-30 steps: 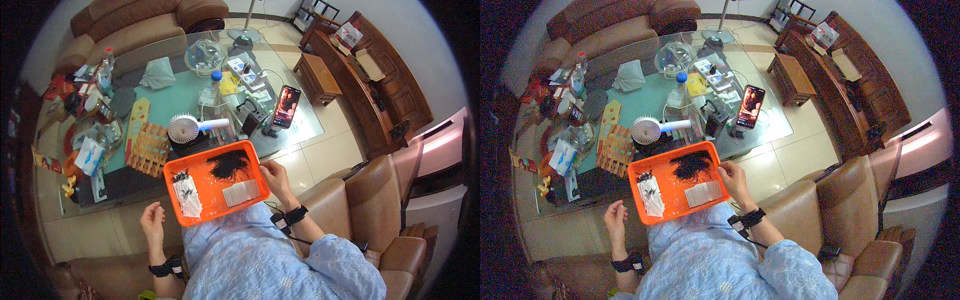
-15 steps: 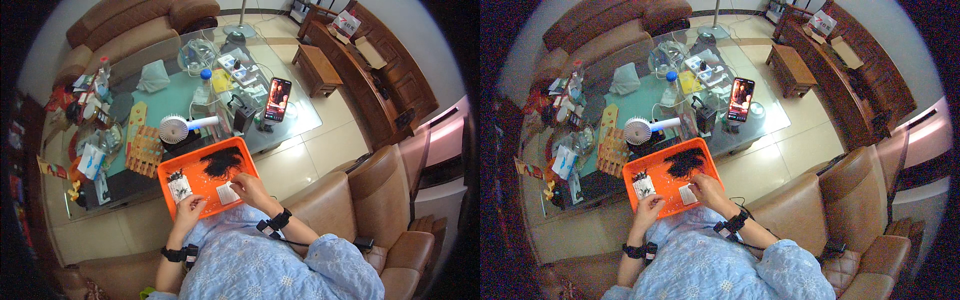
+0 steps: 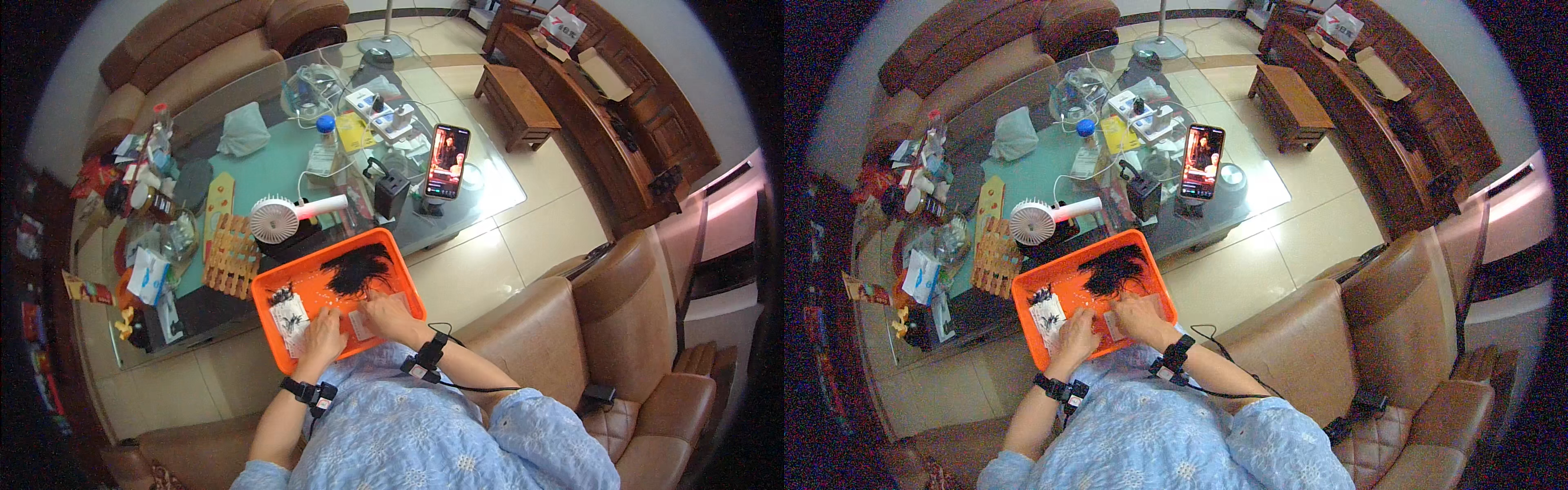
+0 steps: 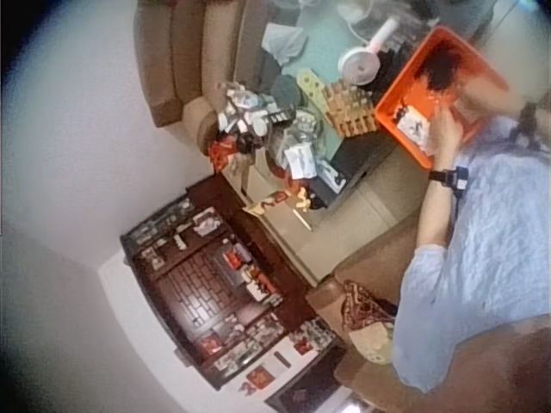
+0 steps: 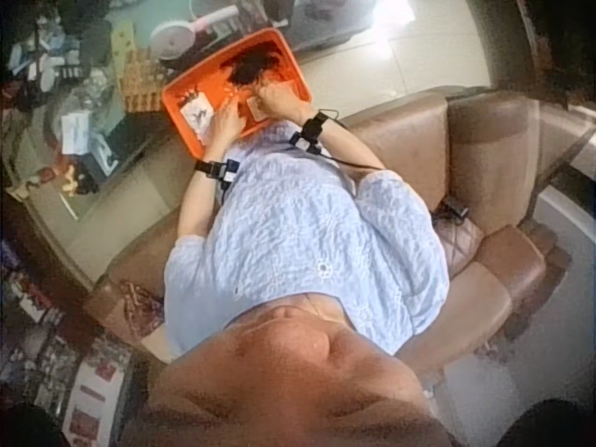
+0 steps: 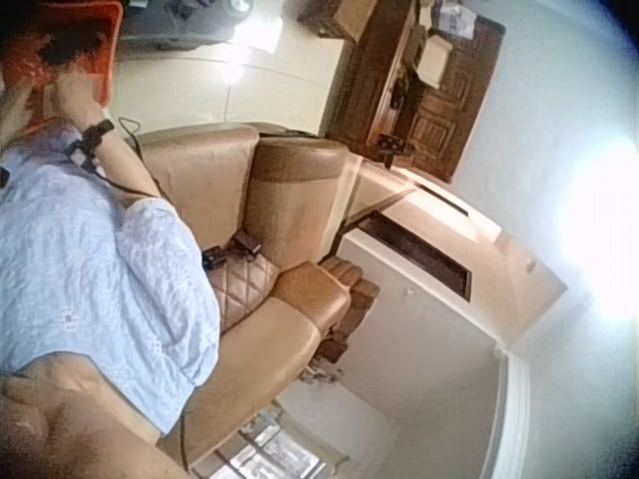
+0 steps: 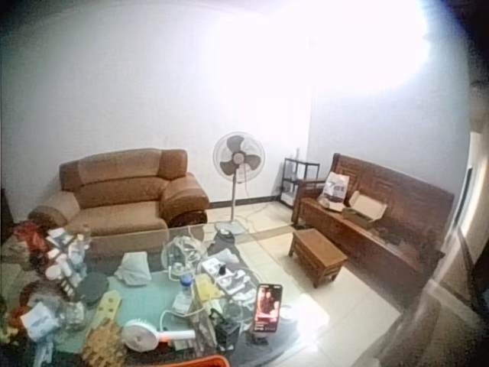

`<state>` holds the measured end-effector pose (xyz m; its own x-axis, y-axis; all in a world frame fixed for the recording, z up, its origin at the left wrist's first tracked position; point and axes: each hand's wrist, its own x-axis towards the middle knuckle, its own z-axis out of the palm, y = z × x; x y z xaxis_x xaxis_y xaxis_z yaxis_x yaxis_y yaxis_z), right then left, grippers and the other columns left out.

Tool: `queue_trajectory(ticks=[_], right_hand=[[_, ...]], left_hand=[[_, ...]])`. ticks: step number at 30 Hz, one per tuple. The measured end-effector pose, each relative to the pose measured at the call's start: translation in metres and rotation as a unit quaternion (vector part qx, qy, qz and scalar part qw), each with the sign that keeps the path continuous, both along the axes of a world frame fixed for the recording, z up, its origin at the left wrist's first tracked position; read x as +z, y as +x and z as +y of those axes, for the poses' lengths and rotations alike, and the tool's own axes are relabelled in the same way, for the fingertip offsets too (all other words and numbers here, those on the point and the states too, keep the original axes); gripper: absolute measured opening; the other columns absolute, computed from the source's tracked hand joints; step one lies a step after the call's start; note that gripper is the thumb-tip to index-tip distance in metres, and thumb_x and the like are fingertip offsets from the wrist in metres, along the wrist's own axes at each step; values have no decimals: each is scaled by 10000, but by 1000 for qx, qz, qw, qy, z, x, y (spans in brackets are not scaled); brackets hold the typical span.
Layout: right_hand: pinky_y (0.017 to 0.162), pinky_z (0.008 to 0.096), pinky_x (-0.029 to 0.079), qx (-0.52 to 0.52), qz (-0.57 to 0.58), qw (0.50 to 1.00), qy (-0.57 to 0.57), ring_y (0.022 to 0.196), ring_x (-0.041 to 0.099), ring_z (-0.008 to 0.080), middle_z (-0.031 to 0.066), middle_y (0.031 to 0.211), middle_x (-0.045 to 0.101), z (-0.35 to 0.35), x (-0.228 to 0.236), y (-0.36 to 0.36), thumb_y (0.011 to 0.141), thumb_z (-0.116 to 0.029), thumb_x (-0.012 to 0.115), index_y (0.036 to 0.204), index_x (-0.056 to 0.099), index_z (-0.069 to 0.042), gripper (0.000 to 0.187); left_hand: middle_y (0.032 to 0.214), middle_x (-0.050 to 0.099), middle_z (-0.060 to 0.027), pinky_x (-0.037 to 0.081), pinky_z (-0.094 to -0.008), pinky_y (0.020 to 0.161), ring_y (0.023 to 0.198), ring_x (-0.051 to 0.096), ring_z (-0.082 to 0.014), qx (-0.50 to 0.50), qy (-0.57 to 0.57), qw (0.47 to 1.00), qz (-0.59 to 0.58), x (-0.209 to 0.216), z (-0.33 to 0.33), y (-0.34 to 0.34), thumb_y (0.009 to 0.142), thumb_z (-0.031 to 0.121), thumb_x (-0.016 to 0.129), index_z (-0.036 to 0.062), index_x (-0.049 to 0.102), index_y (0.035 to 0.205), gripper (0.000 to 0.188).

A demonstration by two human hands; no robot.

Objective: The person sits on a sofa and repeatedly picks up small white strips and black hair bundles from an orange tray, attaching the hair to the strips by hand. The person works one item at a time, placing finished units back into the tray.

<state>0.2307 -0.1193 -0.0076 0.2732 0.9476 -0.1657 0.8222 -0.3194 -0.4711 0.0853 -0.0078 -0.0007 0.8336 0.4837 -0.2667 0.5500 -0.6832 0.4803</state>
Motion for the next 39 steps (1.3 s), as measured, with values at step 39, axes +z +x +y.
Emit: queue_trajectory(ticks=[39], right_hand=[[686,407,519,-97,133,985,55,793,648,349,187,842,652,1,11,-19,777,-81,613,921,594,11,172]], left_hand=[[849,656,-151,512,-380,717,807,642,-323,59,-125,976,-170,-32,10,-8,775,62,652,6,669,914,151]])
